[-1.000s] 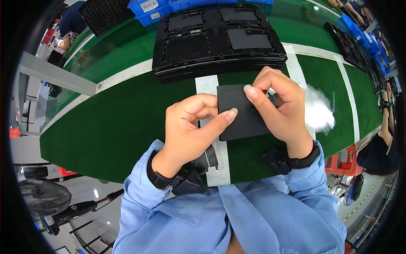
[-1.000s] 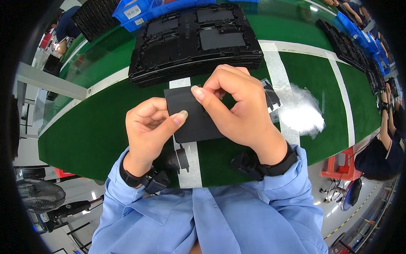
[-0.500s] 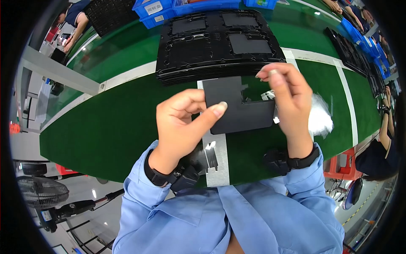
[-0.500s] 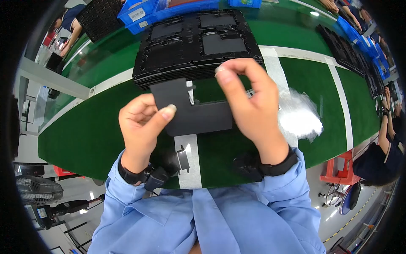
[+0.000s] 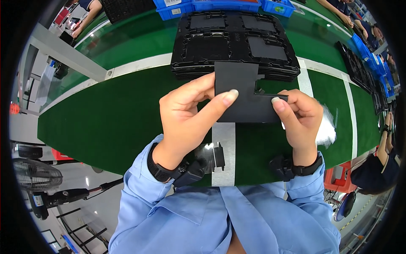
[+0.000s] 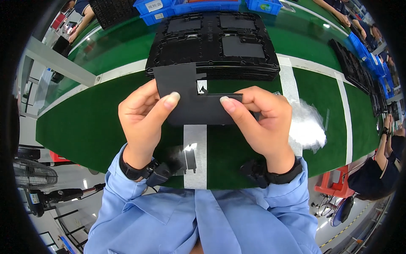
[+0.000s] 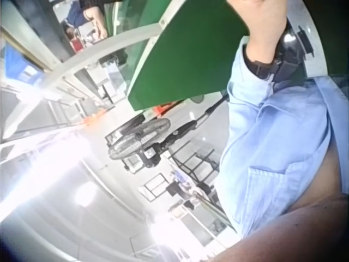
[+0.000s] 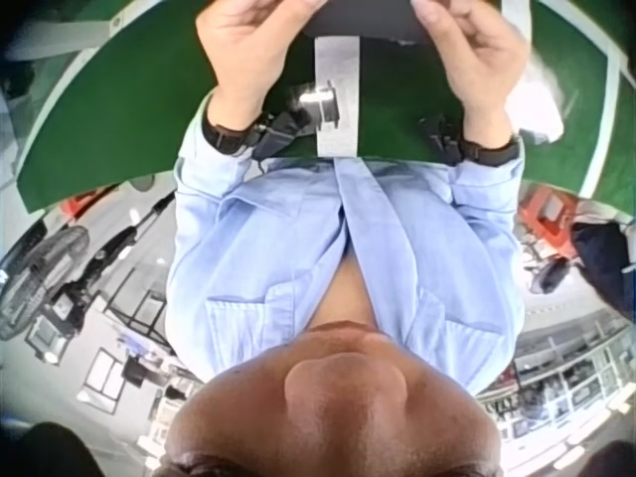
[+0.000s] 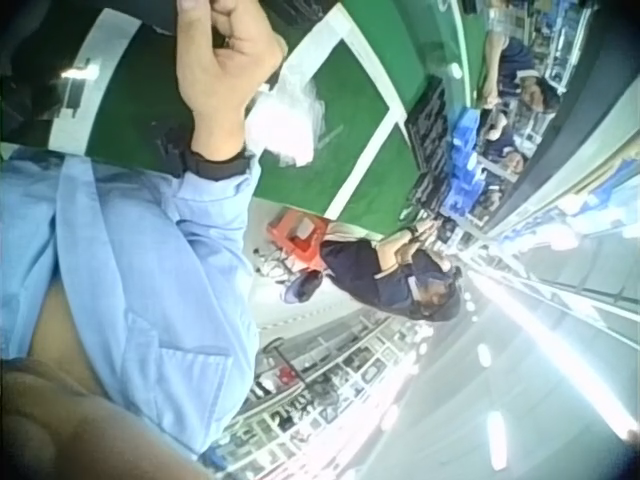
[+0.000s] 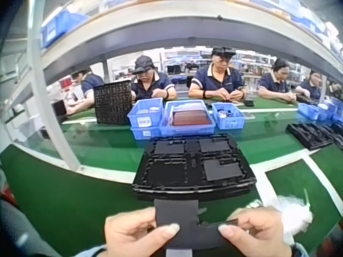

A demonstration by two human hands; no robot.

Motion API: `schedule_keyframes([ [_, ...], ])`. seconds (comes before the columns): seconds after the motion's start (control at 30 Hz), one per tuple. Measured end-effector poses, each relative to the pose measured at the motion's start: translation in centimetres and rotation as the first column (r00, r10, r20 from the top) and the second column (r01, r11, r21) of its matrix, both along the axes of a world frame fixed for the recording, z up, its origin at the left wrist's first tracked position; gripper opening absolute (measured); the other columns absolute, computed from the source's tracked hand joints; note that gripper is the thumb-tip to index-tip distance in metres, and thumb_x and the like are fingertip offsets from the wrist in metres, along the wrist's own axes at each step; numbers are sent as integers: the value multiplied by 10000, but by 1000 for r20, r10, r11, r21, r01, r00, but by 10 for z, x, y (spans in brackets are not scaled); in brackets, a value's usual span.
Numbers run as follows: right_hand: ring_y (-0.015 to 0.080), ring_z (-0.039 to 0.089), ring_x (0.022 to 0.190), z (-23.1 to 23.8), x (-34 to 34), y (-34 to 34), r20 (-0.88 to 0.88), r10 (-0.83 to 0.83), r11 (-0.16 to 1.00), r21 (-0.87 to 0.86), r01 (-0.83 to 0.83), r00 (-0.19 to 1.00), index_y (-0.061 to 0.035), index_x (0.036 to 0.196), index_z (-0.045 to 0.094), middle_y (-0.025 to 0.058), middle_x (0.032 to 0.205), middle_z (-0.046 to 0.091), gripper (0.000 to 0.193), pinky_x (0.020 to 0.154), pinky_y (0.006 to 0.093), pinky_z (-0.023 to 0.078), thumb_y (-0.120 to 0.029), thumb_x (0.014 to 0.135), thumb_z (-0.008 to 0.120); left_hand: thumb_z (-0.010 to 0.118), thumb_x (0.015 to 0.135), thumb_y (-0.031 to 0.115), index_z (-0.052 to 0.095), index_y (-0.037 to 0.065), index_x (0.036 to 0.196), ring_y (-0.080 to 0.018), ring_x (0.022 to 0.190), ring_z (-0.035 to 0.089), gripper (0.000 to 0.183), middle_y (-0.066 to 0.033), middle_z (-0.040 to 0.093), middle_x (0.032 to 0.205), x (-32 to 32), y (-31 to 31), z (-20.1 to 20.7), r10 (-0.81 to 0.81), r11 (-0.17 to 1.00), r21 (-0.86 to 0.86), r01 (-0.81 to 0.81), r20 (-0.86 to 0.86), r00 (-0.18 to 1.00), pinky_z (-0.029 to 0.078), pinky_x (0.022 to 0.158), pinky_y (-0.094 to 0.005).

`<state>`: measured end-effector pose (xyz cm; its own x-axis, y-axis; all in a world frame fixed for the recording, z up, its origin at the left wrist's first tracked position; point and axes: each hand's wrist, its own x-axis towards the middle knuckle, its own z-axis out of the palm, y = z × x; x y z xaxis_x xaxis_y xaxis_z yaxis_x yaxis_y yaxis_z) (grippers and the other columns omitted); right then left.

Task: Assembling black plastic electronic components at a factory workbench.

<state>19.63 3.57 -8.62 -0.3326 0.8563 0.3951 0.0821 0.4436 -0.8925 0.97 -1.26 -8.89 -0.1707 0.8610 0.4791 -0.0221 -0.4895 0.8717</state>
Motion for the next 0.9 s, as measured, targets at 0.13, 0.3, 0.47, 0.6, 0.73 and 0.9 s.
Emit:
schedule_keyframes([
  [0.13,92,494,450,-12,-15,-6,-31,5,967,256,3,1000,-14,655,565,43,518,550,106,426,218,356,-14,708,657,543,821,54,495,-71,1102,-146,873,569,312,-140,588,977,13,4,0,31,999,-13,-29,209,977,460,778,-271],
  [0.3,163,509,440,-11,-25,-16,-43,58,918,394,-37,997,-17,617,563,57,490,522,137,411,245,362,-7,623,700,592,778,106,404,-23,1181,-166,785,577,462,-134,580,908,5,5,3,-145,936,-257,242,343,928,479,715,-288],
  [0.47,167,519,459,-7,-20,-15,15,137,923,362,-133,990,-11,644,570,58,514,533,124,433,248,377,-35,645,692,623,745,0,434,-16,1118,-150,720,593,418,-90,582,837,1,9,-2,-213,900,-255,354,451,867,488,669,-263],
  [0.6,164,556,563,-2,-13,-9,-89,196,955,242,-170,976,5,761,574,79,651,584,113,531,242,421,-77,717,638,621,744,-11,425,-17,1126,-151,718,594,429,-93,583,828,7,7,-2,-221,915,-218,340,436,873,490,669,-266],
  [0.73,165,531,579,0,-14,-1,-76,193,954,248,-169,978,18,778,556,85,656,545,89,542,245,417,-38,728,604,615,759,-2,420,-26,1102,-146,730,598,395,-99,592,833,11,6,-5,-252,899,-246,362,384,888,494,672,-258],
  [0.9,150,512,552,-1,-9,-2,-21,157,965,216,-149,987,7,705,547,71,622,538,51,513,235,404,8,684,592,620,757,-5,445,-9,1013,-134,752,600,310,-101,602,847,14,5,-8,-240,889,-302,344,333,912,499,674,-250],
])
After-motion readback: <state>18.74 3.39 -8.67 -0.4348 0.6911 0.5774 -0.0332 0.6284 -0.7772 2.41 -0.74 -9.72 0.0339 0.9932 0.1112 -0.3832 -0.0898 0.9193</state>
